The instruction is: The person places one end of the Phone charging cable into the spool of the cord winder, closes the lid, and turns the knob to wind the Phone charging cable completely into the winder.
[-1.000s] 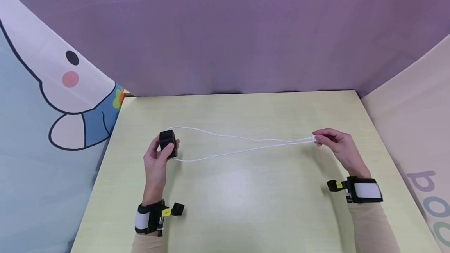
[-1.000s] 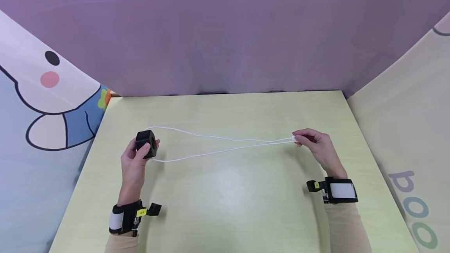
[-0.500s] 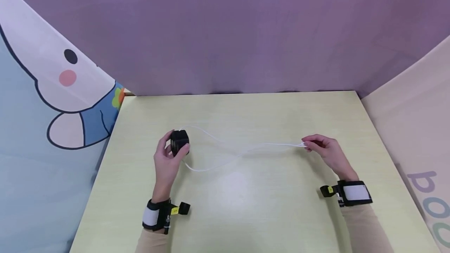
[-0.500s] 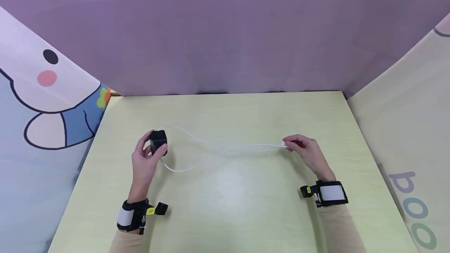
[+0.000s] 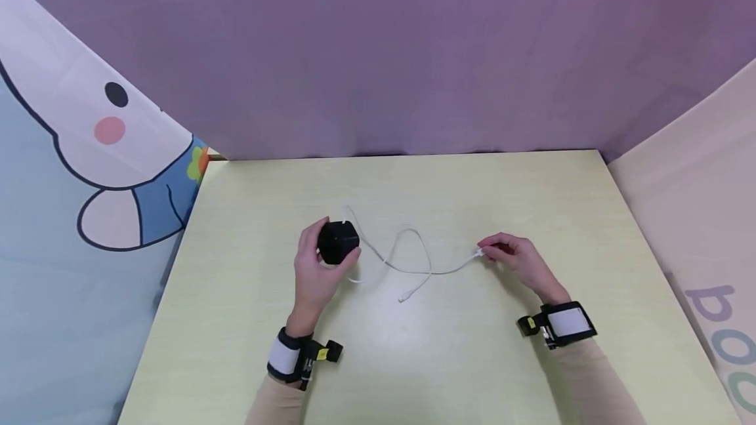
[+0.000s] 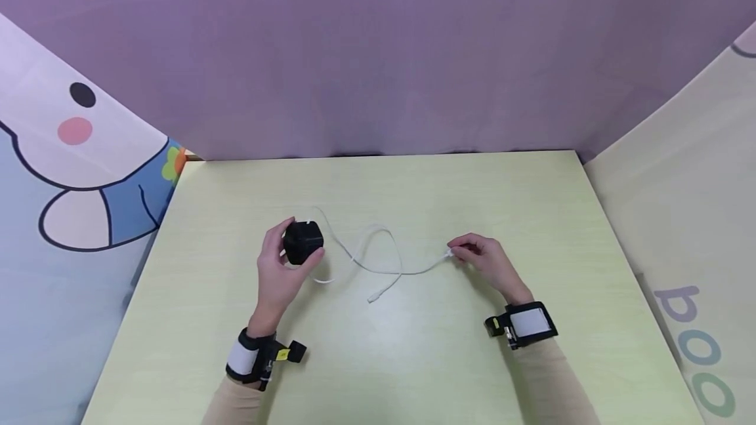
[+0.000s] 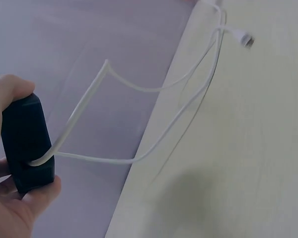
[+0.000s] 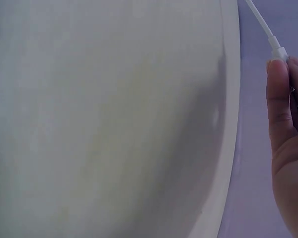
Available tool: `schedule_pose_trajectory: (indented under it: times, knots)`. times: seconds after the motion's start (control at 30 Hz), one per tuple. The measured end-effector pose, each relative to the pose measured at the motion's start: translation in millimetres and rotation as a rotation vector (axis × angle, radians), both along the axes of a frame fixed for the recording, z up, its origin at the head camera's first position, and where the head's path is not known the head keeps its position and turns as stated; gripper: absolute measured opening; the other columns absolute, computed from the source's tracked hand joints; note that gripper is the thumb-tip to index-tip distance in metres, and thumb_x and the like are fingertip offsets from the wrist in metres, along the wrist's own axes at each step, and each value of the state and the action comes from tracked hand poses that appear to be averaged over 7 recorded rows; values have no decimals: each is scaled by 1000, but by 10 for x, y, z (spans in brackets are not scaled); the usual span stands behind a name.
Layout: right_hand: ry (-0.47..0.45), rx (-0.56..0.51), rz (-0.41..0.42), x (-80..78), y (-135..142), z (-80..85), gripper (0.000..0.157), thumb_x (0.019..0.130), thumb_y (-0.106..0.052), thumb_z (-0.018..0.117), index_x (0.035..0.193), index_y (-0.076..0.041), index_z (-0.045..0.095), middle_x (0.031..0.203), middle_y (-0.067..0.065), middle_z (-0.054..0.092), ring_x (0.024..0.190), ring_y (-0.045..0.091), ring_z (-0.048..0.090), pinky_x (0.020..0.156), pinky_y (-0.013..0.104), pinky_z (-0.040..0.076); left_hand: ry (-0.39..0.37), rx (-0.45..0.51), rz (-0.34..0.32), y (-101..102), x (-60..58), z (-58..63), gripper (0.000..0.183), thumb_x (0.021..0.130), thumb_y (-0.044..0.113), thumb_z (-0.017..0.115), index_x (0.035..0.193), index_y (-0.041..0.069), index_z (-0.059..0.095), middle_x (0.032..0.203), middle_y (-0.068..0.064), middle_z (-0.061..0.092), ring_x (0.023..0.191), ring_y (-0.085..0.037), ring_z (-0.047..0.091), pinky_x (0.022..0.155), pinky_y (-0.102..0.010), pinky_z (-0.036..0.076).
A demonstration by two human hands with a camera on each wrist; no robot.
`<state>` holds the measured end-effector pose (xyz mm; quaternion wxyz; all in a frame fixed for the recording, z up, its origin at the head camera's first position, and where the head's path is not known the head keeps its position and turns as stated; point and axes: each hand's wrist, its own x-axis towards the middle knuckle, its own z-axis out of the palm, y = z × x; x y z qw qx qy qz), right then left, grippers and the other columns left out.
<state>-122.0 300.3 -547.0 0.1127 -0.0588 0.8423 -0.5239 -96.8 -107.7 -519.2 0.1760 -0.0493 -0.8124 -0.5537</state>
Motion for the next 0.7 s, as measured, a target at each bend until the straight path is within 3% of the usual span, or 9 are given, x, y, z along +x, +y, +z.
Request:
schedule_pose_trajectory:
  times: [0.1,0.37,0.5,0.7]
  knots:
    - [-5,-16,20,4,-42,-27,21,101,-8,66,117,4,71,103,20,73,86,19,69,70,24,54,31,-27,-12,58,16,-16,77,80,17,90,146,7,53,141,-16,55,120,-32,60,84,-51,60]
    - [13,-21,56,4,-100,-41,19,100,-6,65,116,4,71,102,19,73,85,20,68,68,23,53,89,-129,-26,167,39,-73,79,79,18,90,146,5,51,141,-19,54,119,-35,63,95,-50,57]
    - [51,26,91,9,-152,-51,19,99,-6,68,116,1,71,104,16,73,86,19,65,69,23,51,113,-193,-25,227,41,-113,81,77,21,91,146,5,52,139,-19,54,117,-36,64,95,-48,58]
    - [100,135,160,9,-253,-61,19,96,-5,71,115,-3,72,109,9,70,95,17,63,82,22,53,155,-245,-54,308,33,-147,84,74,20,93,145,3,53,137,-19,54,118,-37,64,97,-47,56]
